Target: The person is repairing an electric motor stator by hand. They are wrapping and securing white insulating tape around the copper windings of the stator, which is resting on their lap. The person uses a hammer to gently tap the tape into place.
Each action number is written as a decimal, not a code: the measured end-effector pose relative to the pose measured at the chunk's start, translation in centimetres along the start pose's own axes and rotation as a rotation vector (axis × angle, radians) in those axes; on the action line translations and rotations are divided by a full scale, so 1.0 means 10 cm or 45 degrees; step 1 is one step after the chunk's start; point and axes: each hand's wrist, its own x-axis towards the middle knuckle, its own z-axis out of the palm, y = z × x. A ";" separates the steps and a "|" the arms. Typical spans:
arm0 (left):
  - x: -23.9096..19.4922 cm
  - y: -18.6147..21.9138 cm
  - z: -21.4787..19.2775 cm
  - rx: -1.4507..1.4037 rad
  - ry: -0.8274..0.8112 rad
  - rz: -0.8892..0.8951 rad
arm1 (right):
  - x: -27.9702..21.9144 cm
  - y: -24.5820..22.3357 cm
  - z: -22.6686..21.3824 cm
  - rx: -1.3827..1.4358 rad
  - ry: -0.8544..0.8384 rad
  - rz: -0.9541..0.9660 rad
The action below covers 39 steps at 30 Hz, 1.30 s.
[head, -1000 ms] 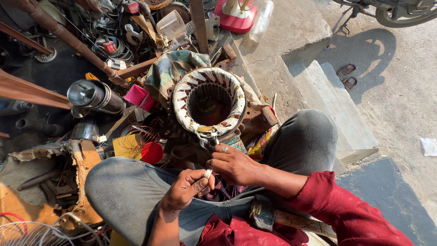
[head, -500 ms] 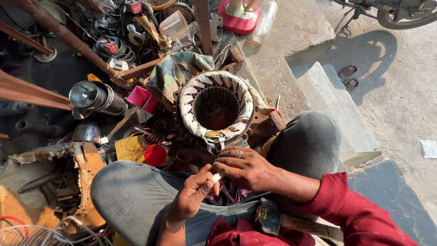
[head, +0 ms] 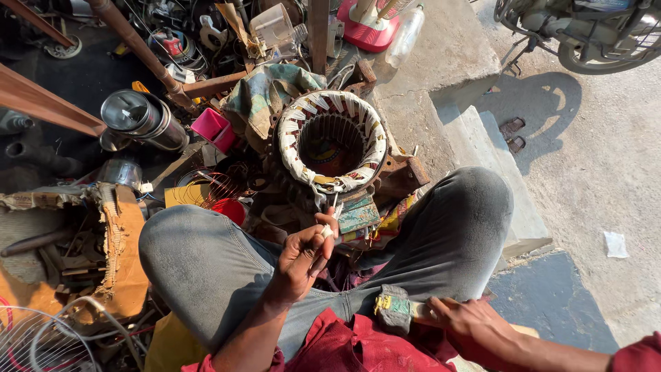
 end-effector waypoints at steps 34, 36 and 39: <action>-0.07 -0.02 0.07 0.011 -0.149 -0.098 | 0.87 -0.43 -1.32 0.836 1.446 0.088; -0.07 0.04 0.09 0.111 -0.182 -0.055 | 0.98 -0.44 -1.47 0.719 1.411 0.104; -0.07 0.17 0.12 0.265 -0.225 0.120 | 1.22 -0.36 -1.64 0.320 1.045 0.195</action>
